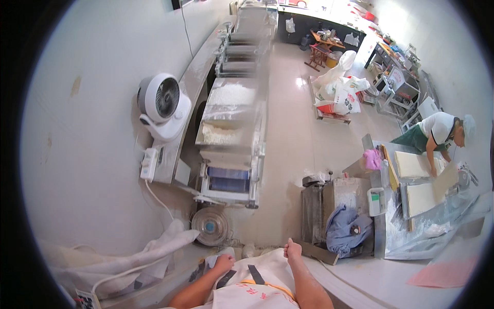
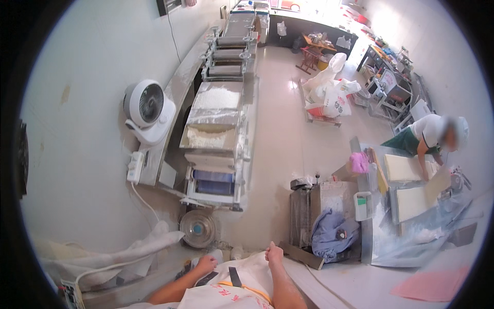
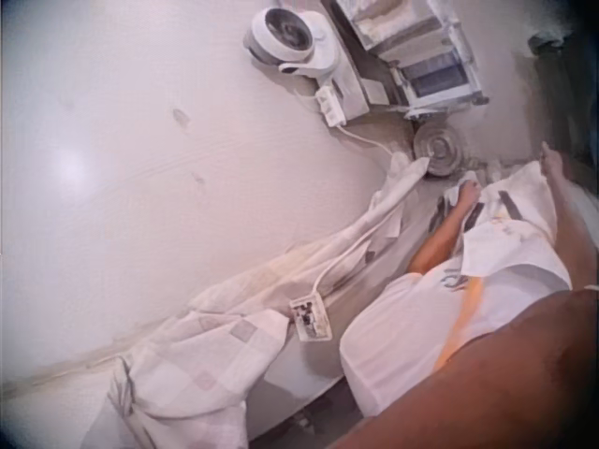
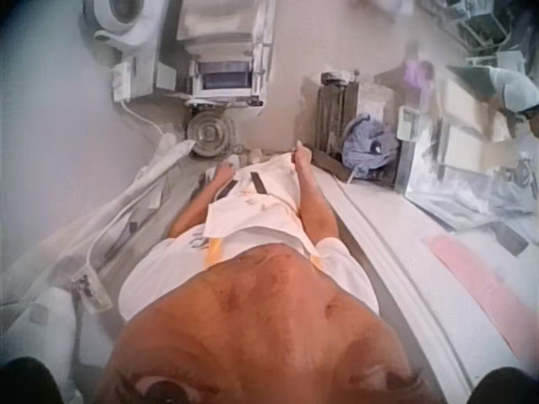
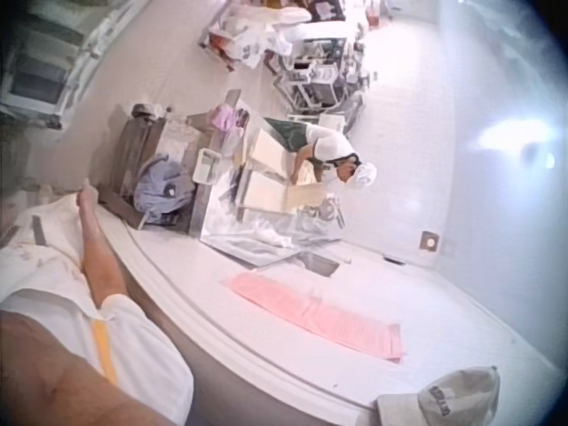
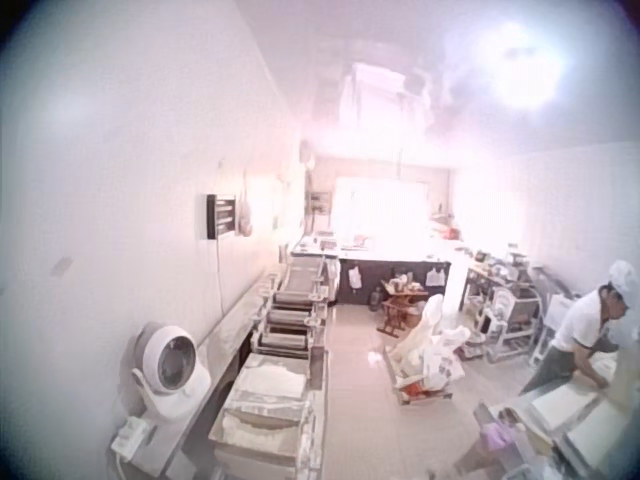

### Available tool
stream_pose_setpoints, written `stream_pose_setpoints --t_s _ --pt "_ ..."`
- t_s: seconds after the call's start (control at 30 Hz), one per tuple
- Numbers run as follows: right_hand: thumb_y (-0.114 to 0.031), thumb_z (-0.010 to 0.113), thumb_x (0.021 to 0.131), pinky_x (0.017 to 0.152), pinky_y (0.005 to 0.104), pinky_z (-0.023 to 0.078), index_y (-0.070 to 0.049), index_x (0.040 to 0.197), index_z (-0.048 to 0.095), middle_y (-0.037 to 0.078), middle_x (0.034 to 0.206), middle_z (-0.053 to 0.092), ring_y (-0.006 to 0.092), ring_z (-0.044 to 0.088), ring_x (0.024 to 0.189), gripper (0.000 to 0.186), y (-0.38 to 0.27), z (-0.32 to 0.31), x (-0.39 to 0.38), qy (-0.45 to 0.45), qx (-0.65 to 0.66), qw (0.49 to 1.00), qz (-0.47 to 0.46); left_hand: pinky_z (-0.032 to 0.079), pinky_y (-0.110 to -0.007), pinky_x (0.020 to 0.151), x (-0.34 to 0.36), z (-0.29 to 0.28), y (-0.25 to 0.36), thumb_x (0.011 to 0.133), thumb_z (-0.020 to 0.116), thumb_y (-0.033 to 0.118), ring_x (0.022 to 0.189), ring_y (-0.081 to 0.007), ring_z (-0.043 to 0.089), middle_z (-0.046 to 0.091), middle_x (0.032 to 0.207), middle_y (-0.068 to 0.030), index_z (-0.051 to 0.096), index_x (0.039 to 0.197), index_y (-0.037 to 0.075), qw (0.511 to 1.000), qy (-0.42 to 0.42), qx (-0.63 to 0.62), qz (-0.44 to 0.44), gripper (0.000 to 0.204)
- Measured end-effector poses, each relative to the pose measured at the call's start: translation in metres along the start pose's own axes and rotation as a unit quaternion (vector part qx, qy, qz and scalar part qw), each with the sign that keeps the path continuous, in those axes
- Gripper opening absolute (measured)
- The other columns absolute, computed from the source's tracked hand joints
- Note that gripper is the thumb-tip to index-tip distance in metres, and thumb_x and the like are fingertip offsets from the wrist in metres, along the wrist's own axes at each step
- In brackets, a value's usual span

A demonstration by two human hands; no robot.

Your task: The person pours flour from a bag into a bowl, scoops a dry mixture into a smaller container, and then adds liquid from a bucket into a large mixing machine.

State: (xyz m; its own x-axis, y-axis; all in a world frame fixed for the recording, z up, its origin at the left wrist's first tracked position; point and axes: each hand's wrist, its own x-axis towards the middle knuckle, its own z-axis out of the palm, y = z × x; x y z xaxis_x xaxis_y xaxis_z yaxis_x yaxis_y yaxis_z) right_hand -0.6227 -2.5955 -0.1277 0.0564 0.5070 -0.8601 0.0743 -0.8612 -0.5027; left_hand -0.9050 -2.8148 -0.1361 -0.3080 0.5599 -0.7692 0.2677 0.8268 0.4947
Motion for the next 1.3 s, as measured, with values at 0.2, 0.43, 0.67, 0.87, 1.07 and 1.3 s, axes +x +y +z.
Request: stream_pose_setpoints --t_s 0.2,0.43,0.67,0.87,1.07,1.3 --pt "-0.045 0.056 0.106 0.041 0.0357 0.041 -0.002 0.075 0.063 0.007 0.057 0.057 0.0198 0.054 0.044 0.053 -0.096 -0.002 0.064 0.083 -0.103 0.991 0.001 0.058 -0.039 0.075 0.049 -0.019 0.107 0.092 0.069 0.026 0.078 -0.0234 0.075 0.079 0.089 -0.0134 0.078 0.104 0.002 0.993 -0.052 0.048 0.095 0.028" --pt "-0.035 0.05 0.109 0.053 0.0352 0.051 -0.004 0.091 0.065 0.01 0.075 0.067 0.0195 0.061 0.057 0.039 -0.218 -0.016 0.196 -0.064 -0.143 0.988 -0.014 0.059 -0.037 0.087 0.196 0.008 0.257 0.084 0.077 0.014 0.095 -0.0244 0.076 0.079 0.102 -0.0128 0.079 0.108 0.007 0.986 -0.065 0.035 0.152 0.025" --pt "-0.037 0.052 0.109 0.043 0.0327 0.04 -0.005 0.082 0.06 0.005 0.062 0.055 0.0162 0.05 0.047 0.042 -0.382 -0.03 0.272 -0.096 -0.061 0.991 -0.071 0.06 -0.034 0.085 0.319 0.005 0.443 0.075 0.077 0.004 0.093 -0.0212 0.075 0.078 0.098 -0.0087 0.079 0.103 0.008 0.973 -0.07 0.056 0.214 0.028" --pt "-0.043 0.053 0.109 0.039 0.0333 0.032 -0.01 0.077 0.053 0.003 0.055 0.047 0.0167 0.039 0.04 0.047 -0.469 -0.028 0.31 -0.045 0.056 0.997 0.004 0.06 -0.034 0.083 0.416 -0.047 0.595 0.076 0.077 0.005 0.088 -0.0209 0.076 0.079 0.094 -0.0097 0.081 0.098 0.008 0.965 -0.055 0.099 0.238 0.023" --pt "-0.054 0.049 0.108 0.039 0.0369 0.031 -0.01 0.073 0.05 0.005 0.052 0.045 0.0193 0.038 0.038 0.056 -0.558 -0.009 0.362 0.018 0.128 0.991 -0.028 0.061 -0.036 0.081 0.561 -0.091 0.714 0.077 0.081 0.013 0.085 -0.0215 0.076 0.079 0.09 -0.0109 0.08 0.099 0.006 0.941 -0.074 0.167 0.286 0.023" --pt "-0.032 0.044 0.108 0.049 0.0422 0.046 -0.014 0.142 0.059 0.009 0.062 0.058 0.0208 0.053 0.046 0.042 -0.614 0.011 0.453 0.193 -0.204 0.937 -0.208 0.06 -0.034 0.076 0.665 -0.15 0.864 0.077 0.076 0.009 0.079 -0.0201 0.075 0.078 0.086 -0.0117 0.079 0.098 0.002 0.924 -0.128 0.204 0.298 0.022"
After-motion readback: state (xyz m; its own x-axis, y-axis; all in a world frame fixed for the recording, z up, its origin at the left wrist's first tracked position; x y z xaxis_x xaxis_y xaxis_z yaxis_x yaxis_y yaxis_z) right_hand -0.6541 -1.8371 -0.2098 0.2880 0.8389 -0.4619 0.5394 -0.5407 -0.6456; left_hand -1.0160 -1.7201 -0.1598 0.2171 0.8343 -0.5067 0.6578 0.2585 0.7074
